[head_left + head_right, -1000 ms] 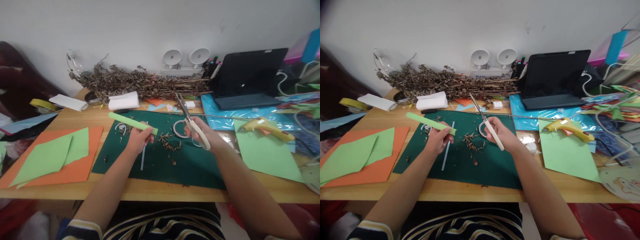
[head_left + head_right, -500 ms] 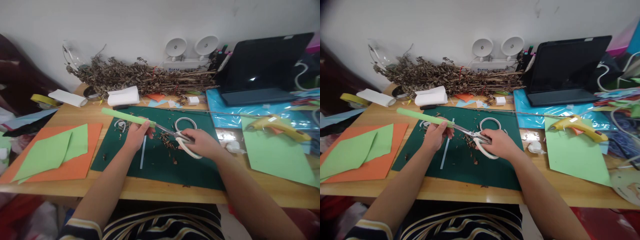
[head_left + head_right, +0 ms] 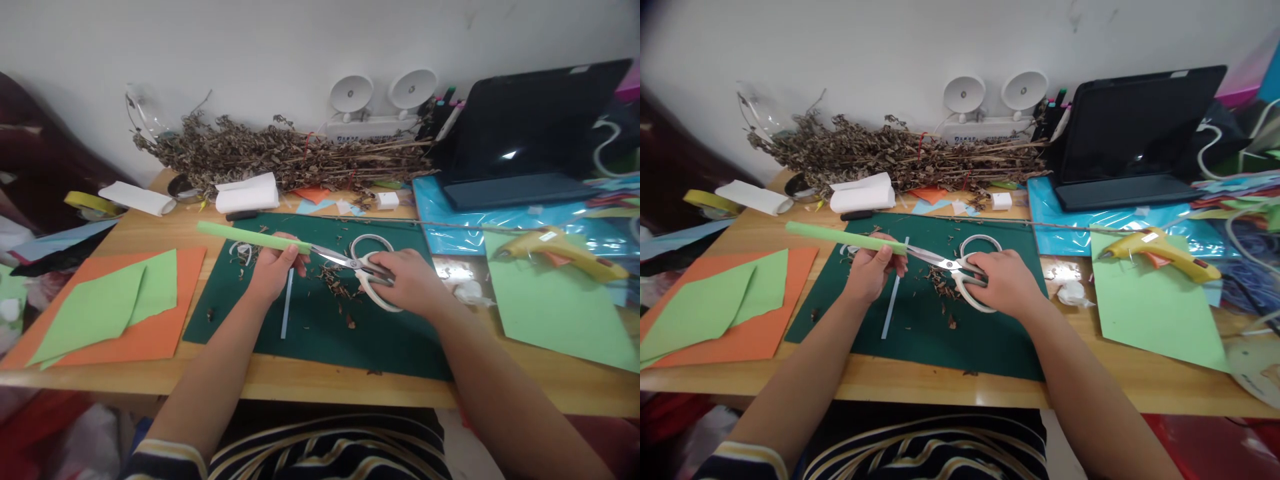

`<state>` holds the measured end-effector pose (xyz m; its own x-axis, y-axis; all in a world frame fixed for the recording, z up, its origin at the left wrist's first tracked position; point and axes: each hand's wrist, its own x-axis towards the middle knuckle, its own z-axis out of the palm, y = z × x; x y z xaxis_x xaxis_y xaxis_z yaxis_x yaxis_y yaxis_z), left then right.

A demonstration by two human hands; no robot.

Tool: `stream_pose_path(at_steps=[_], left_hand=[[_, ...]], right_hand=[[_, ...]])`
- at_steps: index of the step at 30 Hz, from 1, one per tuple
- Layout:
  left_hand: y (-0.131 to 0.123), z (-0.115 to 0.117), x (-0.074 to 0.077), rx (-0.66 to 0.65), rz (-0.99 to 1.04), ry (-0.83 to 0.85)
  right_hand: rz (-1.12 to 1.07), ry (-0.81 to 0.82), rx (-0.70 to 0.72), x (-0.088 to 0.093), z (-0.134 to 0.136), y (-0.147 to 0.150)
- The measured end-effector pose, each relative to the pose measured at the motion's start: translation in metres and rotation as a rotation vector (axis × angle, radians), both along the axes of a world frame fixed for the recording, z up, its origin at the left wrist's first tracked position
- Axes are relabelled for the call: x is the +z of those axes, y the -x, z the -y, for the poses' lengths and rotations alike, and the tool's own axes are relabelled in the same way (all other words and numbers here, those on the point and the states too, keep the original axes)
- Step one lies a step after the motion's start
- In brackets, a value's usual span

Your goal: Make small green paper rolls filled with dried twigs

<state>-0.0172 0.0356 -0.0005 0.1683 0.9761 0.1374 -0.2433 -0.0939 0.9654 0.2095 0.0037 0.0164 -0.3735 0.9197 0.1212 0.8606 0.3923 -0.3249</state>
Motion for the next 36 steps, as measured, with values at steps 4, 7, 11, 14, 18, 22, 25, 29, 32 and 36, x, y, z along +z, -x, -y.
stream_pose_path(at_steps=[4,7,11,14,18,22,25,29,32,36], left_hand=[[-0.0009,0.001,0.0005,-0.013,-0.005,-0.019],[-0.0008,0.0008,-0.0002,-0.018,-0.01,-0.041],[-0.0004,0.0004,-0.0015,-0.029,0.003,-0.072],[-0.0007,0.0011,-0.0019,-0.02,0.002,-0.1],[-0.0022,0.0027,-0.0018,-0.014,0.005,-0.126],[-0.0038,0.0039,-0.0019,-0.01,0.013,-0.124],[-0.0048,0.0049,-0.0022,0.0,0.026,-0.123],[-0.0055,0.0061,-0.0029,0.003,0.032,-0.147],[-0.0053,0.0065,-0.0028,-0.001,0.03,-0.154],[-0.0057,0.007,-0.0011,0.027,0.013,-0.13]], right_hand=[[0.012,-0.001,0.002,0.0012,0.001,0.0005],[0.022,0.009,0.014,0.002,0.002,0.0011],[0.036,0.002,0.017,0.0015,0.002,0.0],[0.036,-0.017,0.02,0.0003,0.0016,-0.0011],[0.023,0.004,0.027,-0.0001,0.0013,-0.0003],[0.015,0.045,0.026,0.001,0.0016,0.0019],[0.007,0.063,0.026,0.0016,0.0016,0.0022],[-0.014,0.081,0.039,0.0024,0.0012,0.001],[-0.012,0.081,0.044,0.0028,0.0015,0.0002],[0.007,0.051,0.048,0.0019,0.0021,-0.0003]])
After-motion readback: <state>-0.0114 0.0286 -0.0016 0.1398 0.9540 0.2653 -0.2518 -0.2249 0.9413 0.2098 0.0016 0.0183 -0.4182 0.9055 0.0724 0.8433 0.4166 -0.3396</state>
